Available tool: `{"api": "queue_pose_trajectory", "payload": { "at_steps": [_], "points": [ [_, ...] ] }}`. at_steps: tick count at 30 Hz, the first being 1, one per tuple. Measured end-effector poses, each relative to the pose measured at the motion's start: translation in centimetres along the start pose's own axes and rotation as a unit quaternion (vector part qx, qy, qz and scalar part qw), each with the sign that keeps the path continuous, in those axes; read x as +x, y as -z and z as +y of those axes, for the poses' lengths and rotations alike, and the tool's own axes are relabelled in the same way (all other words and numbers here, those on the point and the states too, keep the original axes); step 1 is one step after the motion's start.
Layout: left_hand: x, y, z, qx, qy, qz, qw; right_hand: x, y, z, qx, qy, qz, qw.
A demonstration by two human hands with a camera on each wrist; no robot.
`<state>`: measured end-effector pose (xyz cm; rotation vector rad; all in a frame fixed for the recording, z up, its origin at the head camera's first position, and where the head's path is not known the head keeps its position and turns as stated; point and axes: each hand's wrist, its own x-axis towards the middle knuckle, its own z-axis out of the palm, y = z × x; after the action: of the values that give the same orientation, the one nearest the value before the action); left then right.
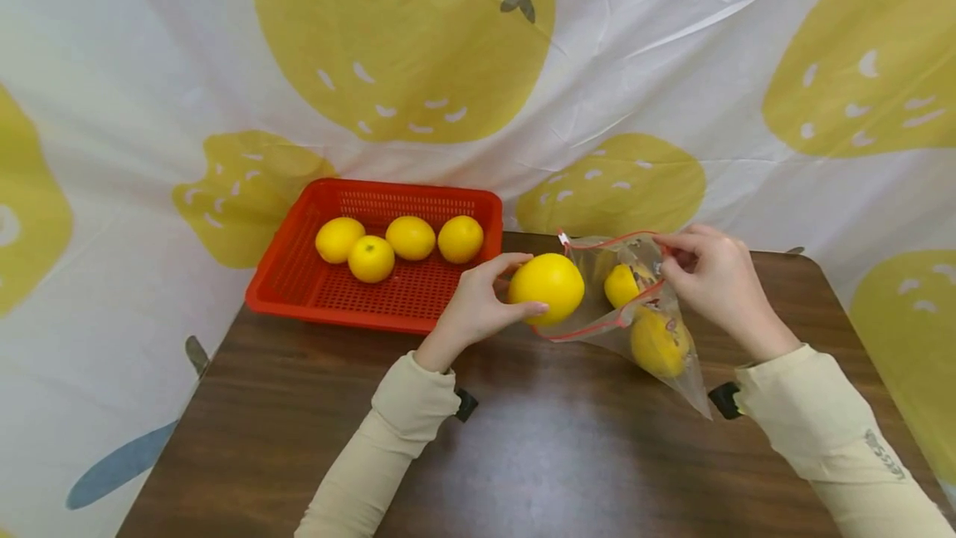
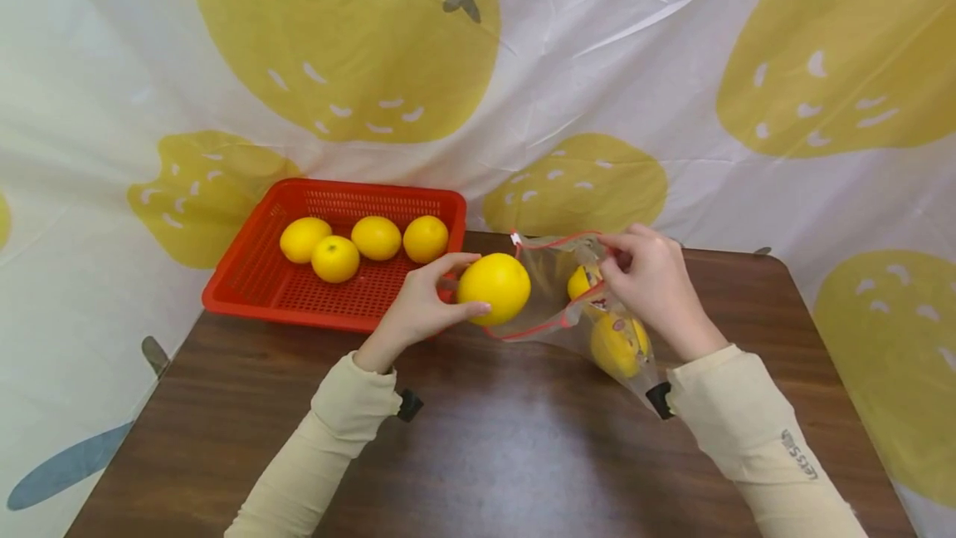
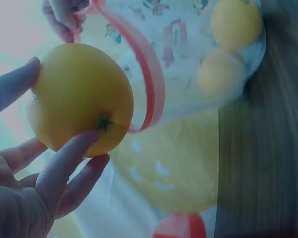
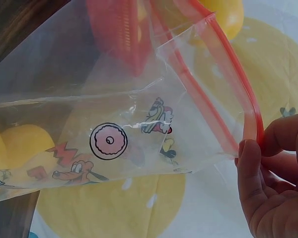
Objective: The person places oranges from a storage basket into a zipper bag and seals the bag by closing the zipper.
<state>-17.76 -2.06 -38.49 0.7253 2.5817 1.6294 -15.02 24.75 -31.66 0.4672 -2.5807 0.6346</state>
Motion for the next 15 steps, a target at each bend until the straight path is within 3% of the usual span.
{"api": "queue_pose_trajectory", "payload": {
  "at_steps": [6, 15],
  "points": [
    [0.7, -1.4, 0.2, 0.004, -0.007, -0.022, 0.9997, -0.1, -0.1, -0.1, 0.003, -0.001, 0.003, 1.000],
    [1.2, -2.7, 0.4, 0.140, -0.016, -0.006, 0.9901, -0.1, -0.2, -0.3, 0.001, 0.000, 0.025, 1.000]
  ]
}}
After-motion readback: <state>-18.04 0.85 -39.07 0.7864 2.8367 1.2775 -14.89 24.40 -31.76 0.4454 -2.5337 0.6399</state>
